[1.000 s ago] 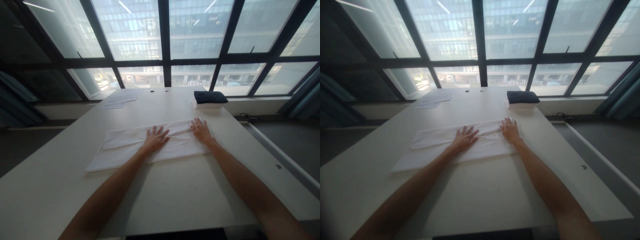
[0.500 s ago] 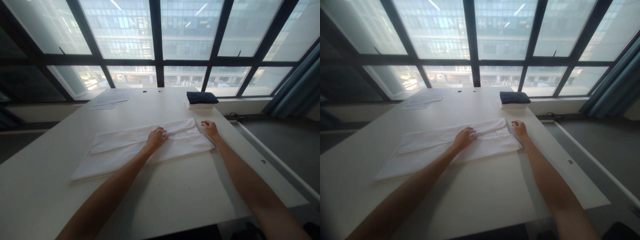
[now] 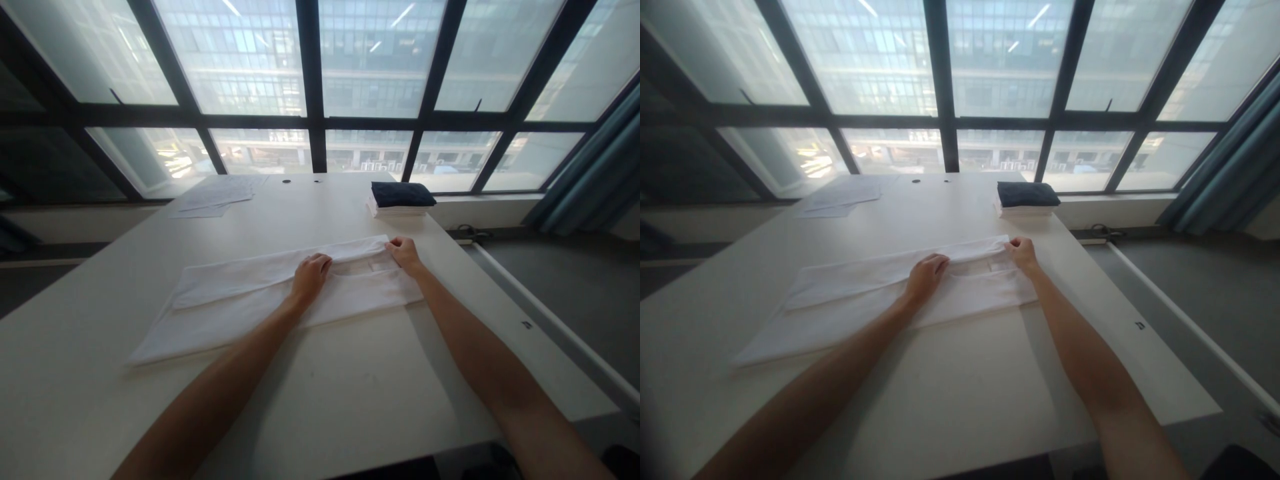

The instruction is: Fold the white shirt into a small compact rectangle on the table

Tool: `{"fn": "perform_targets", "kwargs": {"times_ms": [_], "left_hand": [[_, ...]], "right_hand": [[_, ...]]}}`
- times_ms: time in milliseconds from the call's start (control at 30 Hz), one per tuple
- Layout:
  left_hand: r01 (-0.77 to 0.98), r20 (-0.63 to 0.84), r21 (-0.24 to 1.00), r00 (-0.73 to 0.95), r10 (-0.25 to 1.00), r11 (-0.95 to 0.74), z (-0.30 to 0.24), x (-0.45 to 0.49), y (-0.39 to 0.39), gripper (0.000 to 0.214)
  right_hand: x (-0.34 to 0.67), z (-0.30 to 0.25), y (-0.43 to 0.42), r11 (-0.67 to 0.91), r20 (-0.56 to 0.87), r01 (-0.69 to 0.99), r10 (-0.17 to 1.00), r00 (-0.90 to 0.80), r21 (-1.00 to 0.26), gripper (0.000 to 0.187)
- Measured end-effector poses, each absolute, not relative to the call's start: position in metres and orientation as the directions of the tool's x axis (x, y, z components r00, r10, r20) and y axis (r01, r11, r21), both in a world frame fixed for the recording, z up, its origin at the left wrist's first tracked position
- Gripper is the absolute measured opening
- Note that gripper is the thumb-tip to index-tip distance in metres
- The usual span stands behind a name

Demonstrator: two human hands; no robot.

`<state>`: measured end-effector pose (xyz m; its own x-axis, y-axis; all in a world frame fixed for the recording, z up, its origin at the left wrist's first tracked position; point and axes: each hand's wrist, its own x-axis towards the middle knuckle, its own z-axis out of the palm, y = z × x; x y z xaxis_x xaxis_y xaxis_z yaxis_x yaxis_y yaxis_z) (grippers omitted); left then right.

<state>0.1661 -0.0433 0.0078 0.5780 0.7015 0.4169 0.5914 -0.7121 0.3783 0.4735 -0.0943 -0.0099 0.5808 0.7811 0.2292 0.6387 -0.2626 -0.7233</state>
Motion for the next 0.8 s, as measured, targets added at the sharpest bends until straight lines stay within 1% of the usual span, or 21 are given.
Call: {"fn": "perform_targets", "kwargs": {"times_ms": [100, 200, 300, 433, 567, 633, 700, 733, 800], "left_hand": [[0.579, 0.415, 0.329, 0.621, 0.665, -0.746, 0.009, 0.164, -0.045, 0.03], [0.556, 0.324, 0.315, 0.699, 0.637, -0.77, 0.007, 0.162, -0.047, 0.026], [0.571, 0.281, 0.337, 0.698, 0.659, -0.749, 0.003, 0.159, -0.046, 0.026], [0.582, 0.259, 0.365, 0.686, 0.68, -0.727, -0.002, 0.158, -0.043, 0.031], [0.557, 0.26, 0.392, 0.696, 0.67, -0.732, -0.002, 0.157, -0.043, 0.028], [0.56, 0.257, 0.373, 0.704, 0.662, -0.74, -0.001, 0.157, -0.044, 0.027], [0.565, 0.256, 0.337, 0.715, 0.65, -0.753, 0.001, 0.157, -0.047, 0.026], [0.568, 0.262, 0.317, 0.717, 0.646, -0.759, 0.002, 0.158, -0.048, 0.026], [0.573, 0.299, 0.284, 0.709, 0.639, -0.769, 0.003, 0.158, -0.05, 0.029]], "right_hand": [[0.474, -0.006, -0.097, -0.304, 0.211, 0.644, 0.774, 0.596, -0.702, 0.033], [0.475, -0.005, -0.101, -0.369, 0.175, 0.665, 0.778, 0.603, -0.649, 0.022], [0.473, -0.006, -0.102, -0.423, 0.15, 0.694, 0.784, 0.603, -0.583, 0.015], [0.467, -0.006, -0.105, -0.466, 0.142, 0.721, 0.783, 0.606, -0.513, 0.021], [0.459, -0.003, -0.112, -0.485, 0.153, 0.746, 0.783, 0.603, -0.456, 0.027], [0.451, 0.001, -0.116, -0.492, 0.197, 0.769, 0.775, 0.601, -0.409, 0.031], [0.439, 0.006, -0.119, -0.483, 0.3, 0.81, 0.761, 0.576, -0.331, 0.035], [0.431, 0.008, -0.119, -0.457, 0.356, 0.84, 0.763, 0.54, -0.294, 0.037], [0.411, 0.01, -0.119, -0.334, 0.424, 0.911, 0.808, 0.408, -0.242, 0.04]]}}
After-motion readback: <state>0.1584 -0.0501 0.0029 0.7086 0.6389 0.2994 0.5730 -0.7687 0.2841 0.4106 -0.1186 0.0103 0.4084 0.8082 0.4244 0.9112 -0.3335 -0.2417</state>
